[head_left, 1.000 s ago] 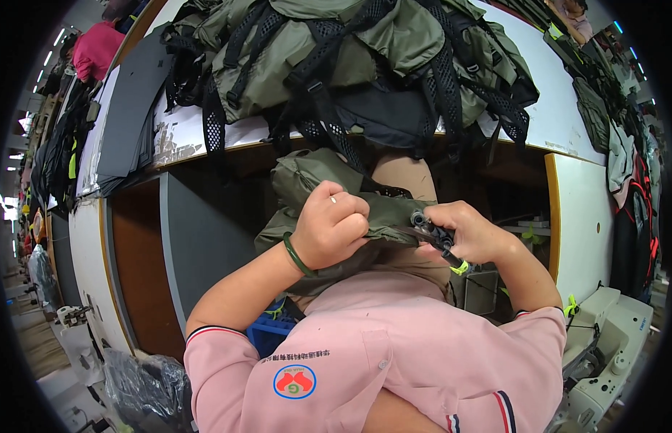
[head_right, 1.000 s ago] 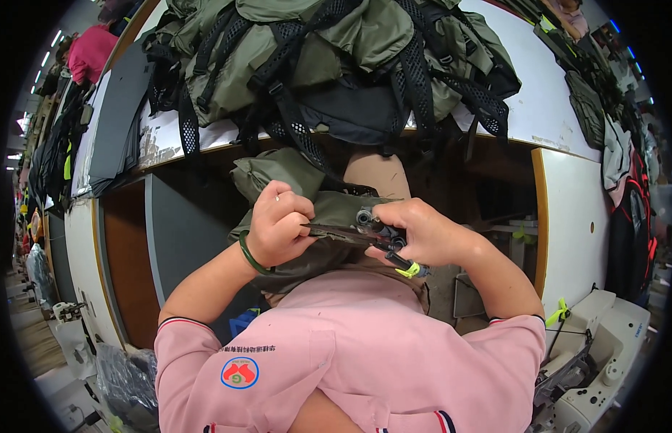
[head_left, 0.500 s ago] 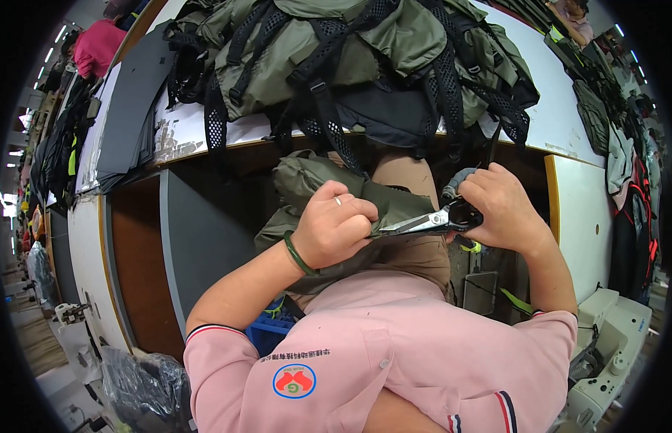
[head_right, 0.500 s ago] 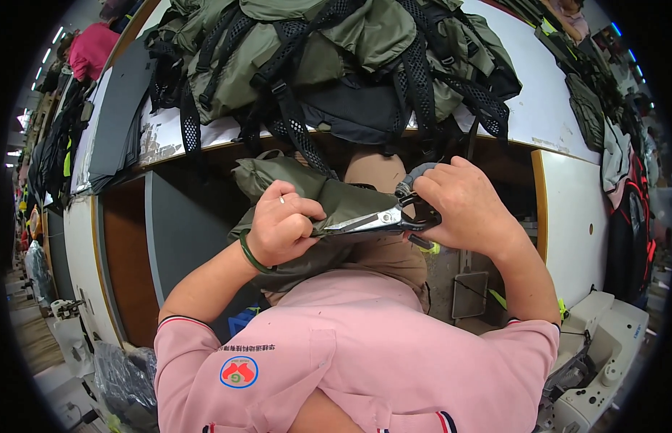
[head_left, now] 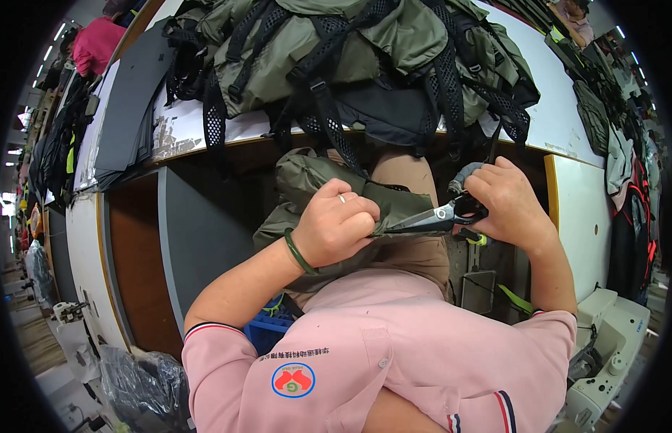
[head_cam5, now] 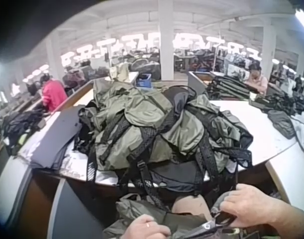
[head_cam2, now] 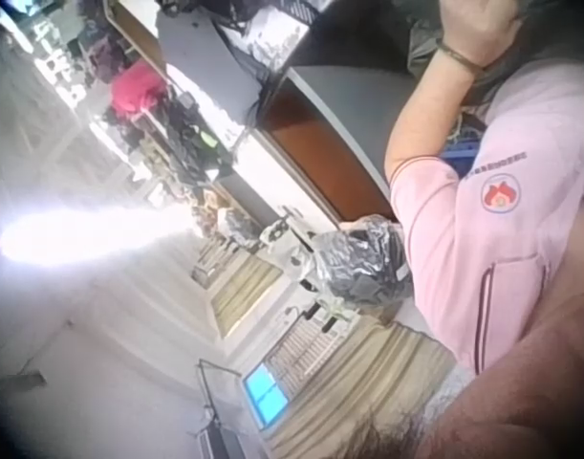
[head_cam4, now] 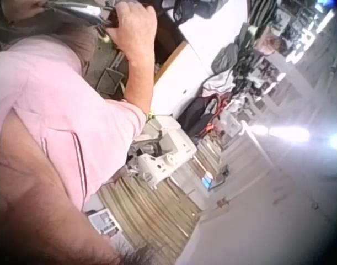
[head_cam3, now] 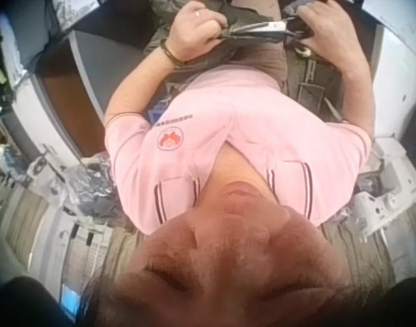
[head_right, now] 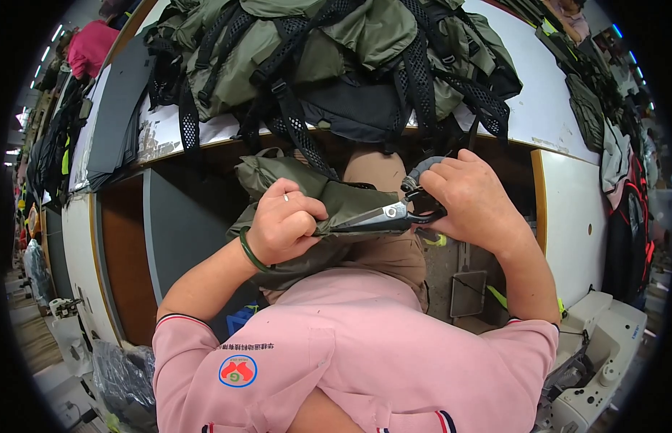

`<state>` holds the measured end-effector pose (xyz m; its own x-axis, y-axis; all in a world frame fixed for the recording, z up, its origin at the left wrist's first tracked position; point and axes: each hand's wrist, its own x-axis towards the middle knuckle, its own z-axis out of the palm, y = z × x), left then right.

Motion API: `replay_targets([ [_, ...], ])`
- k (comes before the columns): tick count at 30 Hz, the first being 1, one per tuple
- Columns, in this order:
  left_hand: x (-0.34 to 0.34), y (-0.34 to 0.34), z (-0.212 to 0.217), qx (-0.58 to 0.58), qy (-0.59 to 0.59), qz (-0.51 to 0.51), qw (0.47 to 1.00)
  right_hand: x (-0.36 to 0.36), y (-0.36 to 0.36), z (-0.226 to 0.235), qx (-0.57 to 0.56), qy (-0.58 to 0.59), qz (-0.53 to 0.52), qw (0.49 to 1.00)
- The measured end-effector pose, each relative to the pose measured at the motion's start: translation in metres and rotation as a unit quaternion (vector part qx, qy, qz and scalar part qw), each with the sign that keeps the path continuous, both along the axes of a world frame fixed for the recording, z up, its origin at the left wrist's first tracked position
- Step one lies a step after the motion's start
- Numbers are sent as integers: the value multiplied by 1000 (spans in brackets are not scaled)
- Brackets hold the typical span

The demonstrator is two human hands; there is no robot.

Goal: The person is using small scissors to trim loose threads from green fabric vests or bags.

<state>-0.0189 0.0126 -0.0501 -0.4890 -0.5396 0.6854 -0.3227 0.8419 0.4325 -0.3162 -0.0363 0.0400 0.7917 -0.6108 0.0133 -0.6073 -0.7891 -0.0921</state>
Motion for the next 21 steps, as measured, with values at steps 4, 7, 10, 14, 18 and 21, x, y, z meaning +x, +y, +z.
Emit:
replay_targets([
  [4, 1, 1, 3, 12, -7, 9, 1000, 15, 6, -9, 120, -119, 2, 986],
  [7, 1, -1, 8, 29, -32, -11, 999, 30, 19, -32, 220, -198, 34, 955],
  [10, 12, -1, 19, 125, -55, -12, 991, 34, 22, -39, 237, -220, 42, 945],
  [14, 43, -3, 21, 170, -101, 61, 978, 26, 19, -42, 236, -196, 41, 951],
  [18, 62, 1, 25, 205, -141, 87, 965, 21, 18, -41, 241, -192, 41, 950],
  [21, 66, 4, 26, 185, -187, 66, 963, 19, 18, -42, 232, -205, 40, 950],
])
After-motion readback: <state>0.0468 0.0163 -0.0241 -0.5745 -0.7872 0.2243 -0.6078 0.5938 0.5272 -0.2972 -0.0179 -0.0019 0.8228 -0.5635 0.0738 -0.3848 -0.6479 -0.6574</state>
